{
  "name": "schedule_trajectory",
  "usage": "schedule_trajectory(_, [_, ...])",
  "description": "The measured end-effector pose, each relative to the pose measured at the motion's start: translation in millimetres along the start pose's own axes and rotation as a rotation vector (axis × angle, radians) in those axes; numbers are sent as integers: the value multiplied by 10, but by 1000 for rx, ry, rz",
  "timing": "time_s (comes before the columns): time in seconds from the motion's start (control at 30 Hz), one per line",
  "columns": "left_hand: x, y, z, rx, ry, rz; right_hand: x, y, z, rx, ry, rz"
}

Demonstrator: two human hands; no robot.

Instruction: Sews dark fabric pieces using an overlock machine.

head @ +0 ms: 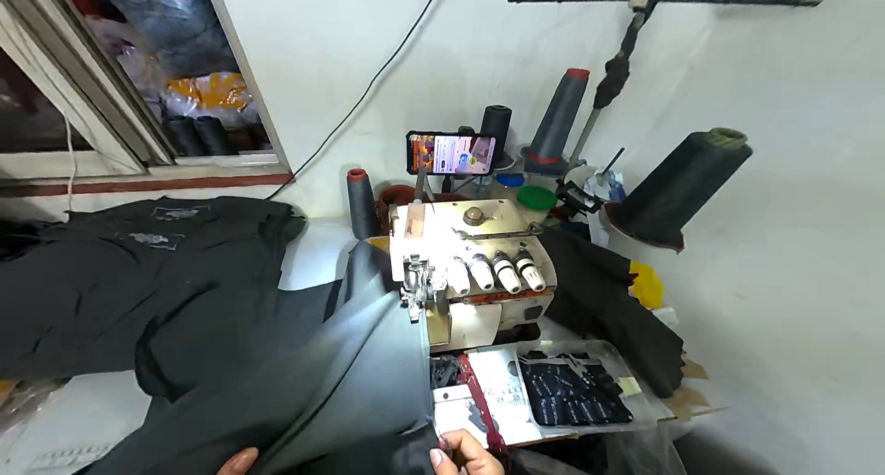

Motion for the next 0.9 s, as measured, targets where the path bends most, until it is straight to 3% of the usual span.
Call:
schedule_trajectory(0.23, [236, 852, 141, -62, 389, 93, 193, 584, 122, -192, -35, -50])
schedule_trajectory(0.3, [388, 1156, 284, 77, 481, 81, 207, 755, 167, -236, -56, -56])
schedule_trajectory(0.37, [541, 1402, 421, 322, 450, 11, 217, 869, 206, -280, -77, -56])
schedule_trajectory(0.43, [631, 1489, 521, 413, 374, -20, 230, 919, 233, -314, -94, -92])
schedule_trajectory(0.57, [614, 1069, 593, 214, 208, -64, 136, 962, 165, -291, 13, -79])
schedule_trajectory(0.67, [504, 506, 674, 190, -4, -299, 26, 977, 30, -315, 230, -26])
schedule_trajectory(0.77, [474, 110, 823, 257, -242, -626, -38, 932, -44, -214, 202, -163])
schedule_trajectory(0.9, [425, 12, 1026, 3, -992, -1093, 8, 878, 42, -111, 178, -139])
Point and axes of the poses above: each hand's wrist, its own y-axis towards the middle knuckle, its own z-axis out of the palm, x = y × z, the point moved 5 cm from there along y, towards the middle knuckle, and after that the axes turned 6 degrees about x, right-handed, at the moved point
